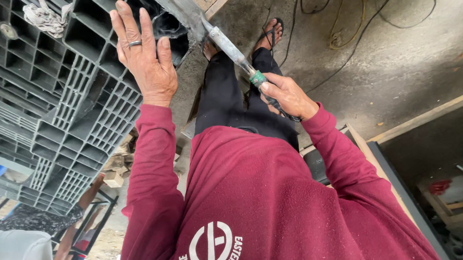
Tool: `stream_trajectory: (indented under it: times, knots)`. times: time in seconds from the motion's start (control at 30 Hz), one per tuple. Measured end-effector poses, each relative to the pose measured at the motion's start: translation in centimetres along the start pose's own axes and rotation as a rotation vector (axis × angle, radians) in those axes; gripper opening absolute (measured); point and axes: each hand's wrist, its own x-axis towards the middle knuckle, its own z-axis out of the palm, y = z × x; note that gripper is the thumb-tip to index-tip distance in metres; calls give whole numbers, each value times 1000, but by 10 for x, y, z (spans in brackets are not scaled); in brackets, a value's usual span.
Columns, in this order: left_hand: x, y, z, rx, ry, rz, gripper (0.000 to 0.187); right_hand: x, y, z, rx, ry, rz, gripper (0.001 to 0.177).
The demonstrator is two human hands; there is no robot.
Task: The person uses a soldering iron to melt and fuse the edges of a black plastic crate. They hold the crate steady with one hand while applying the hot tip of the tool to the seams, generating smoke as the plastic softens and joins.
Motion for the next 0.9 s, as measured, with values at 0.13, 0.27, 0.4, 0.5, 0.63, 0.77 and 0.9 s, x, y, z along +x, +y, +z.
stream_trajectory:
  times: [0.13, 0.27, 0.4, 0.5, 0.63, 0.77, 0.9]
  knots:
    - [0, 1, 0, -5, -15, -9, 53, -5, 14, 6, 27, 26, -15, 45]
    - [3, -3, 0, 3, -11, 10, 56, -2, 24, 16, 66, 37, -50, 44]
    - [0, -4, 2, 6, -34, 1, 58, -4, 36, 33, 80, 100, -81, 43]
    - [-1, -6, 3, -6, -25, 26, 57, -4, 45, 44, 130, 117, -86, 44]
    - [-2, -11, 6, 11, -30, 53, 61, -2, 59, 58, 150, 139, -162, 45]
    - [-1, -14, 8, -1, -16, 83, 61, 0, 67, 71, 153, 195, -163, 44]
    - [-4, -15, 8, 28, -38, 68, 64, 9, 80, 87, 230, 213, -247, 46]
